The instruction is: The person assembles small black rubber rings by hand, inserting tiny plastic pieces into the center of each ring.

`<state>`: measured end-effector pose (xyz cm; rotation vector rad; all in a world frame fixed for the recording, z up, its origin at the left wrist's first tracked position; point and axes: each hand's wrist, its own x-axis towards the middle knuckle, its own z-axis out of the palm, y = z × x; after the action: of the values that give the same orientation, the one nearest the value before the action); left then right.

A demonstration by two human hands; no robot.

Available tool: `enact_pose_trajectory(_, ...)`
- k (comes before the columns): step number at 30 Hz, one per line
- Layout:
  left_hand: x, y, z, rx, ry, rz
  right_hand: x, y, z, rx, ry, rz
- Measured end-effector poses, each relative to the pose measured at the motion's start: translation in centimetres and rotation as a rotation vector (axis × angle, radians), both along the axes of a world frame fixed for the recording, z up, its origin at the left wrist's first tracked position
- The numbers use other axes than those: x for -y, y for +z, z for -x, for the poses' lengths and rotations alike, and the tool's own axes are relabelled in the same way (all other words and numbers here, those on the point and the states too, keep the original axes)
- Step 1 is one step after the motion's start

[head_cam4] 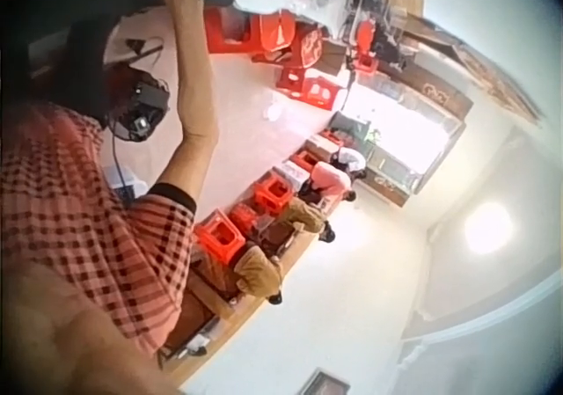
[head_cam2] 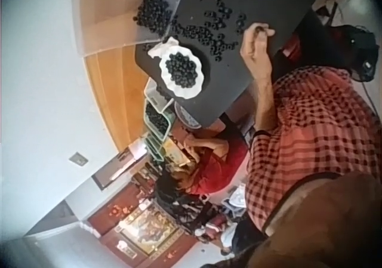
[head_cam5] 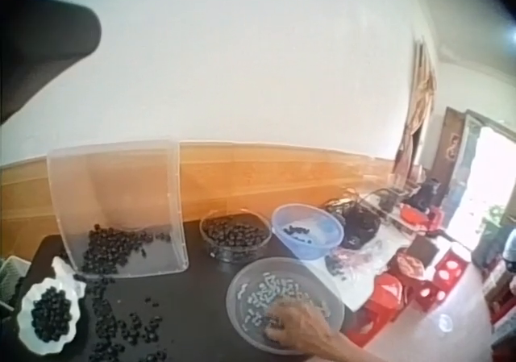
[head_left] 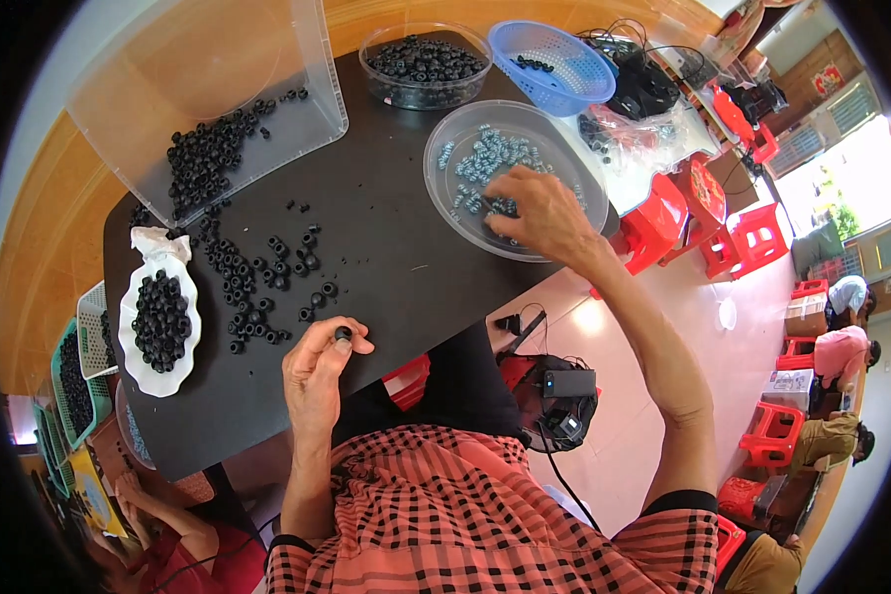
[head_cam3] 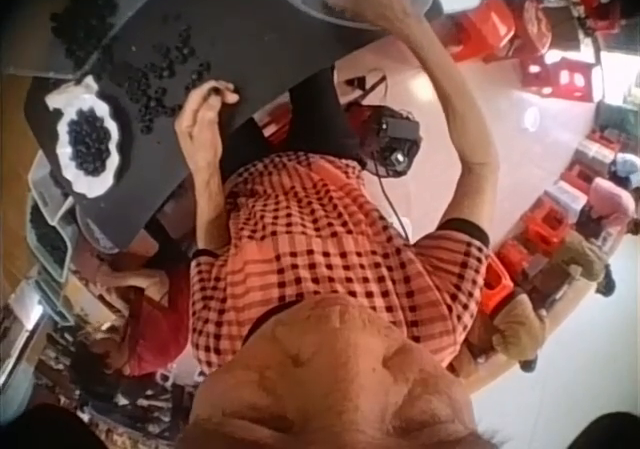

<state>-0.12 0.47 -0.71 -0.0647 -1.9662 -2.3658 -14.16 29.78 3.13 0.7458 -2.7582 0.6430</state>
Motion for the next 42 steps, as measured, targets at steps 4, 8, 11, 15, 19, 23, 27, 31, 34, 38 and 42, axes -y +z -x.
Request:
enact_pose_trajectory(4, 0.1, 0.0, 0.0, 0.0, 0.008, 0.016, 0.7, -0.1, 0.2, 0.107, -0.043, -0.013)
enact_pose_trajectory(8, -0.1, 0.1, 0.0, -0.005, 0.008, 0.028, 0.5, -0.9, 0.9, 0.047, -0.047, -0.018)
enact_pose_trajectory(11, -0.1, 0.1, 0.0, 0.004, 0.006, 0.029, 0.7, -1.4, 1.5, 0.003, -0.031, 0.02)
enact_pose_trajectory(15, 0.2, 0.1, -0.1, 0.056, -0.019, 0.028, 1.4, -0.9, 1.6, 0.058, -0.044, 0.133)
enact_pose_trajectory(19, 0.2, 0.2, -0.2, 0.048, -0.015, 0.024, 2.4, -0.6, 1.6, 0.043, 0.008, 0.107)
enact_pose_trajectory(23, 0.2, 0.1, -0.1, 0.034, -0.03, 0.023, 2.9, -1.3, 1.5, -0.021, 0.048, 0.003)
enact_pose_trajectory(27, 0.0, -0.1, -0.2, -0.007, 0.007, 0.045, 3.6, -1.4, 1.7, 0.041, -0.022, -0.03)
enact_pose_trajectory(31, 0.0, 0.0, -0.2, 0.003, 0.008, 0.044, 3.1, -1.5, 2.2, -0.001, 0.02, 0.035)
enact_pose_trajectory(34, 0.0, 0.0, -0.1, 0.005, 0.008, 0.049, 2.9, -1.7, 2.4, -0.033, 0.042, 0.063)
enact_pose_trajectory(38, 0.0, 0.0, 0.0, 0.003, -0.004, 0.068, 2.9, -1.9, 2.4, -0.016, 0.062, 0.075)
enact_pose_trajectory(42, 0.1, -0.1, -0.1, 0.011, -0.008, 0.086, 2.9, -1.9, 2.4, 0.064, 0.057, 0.168)
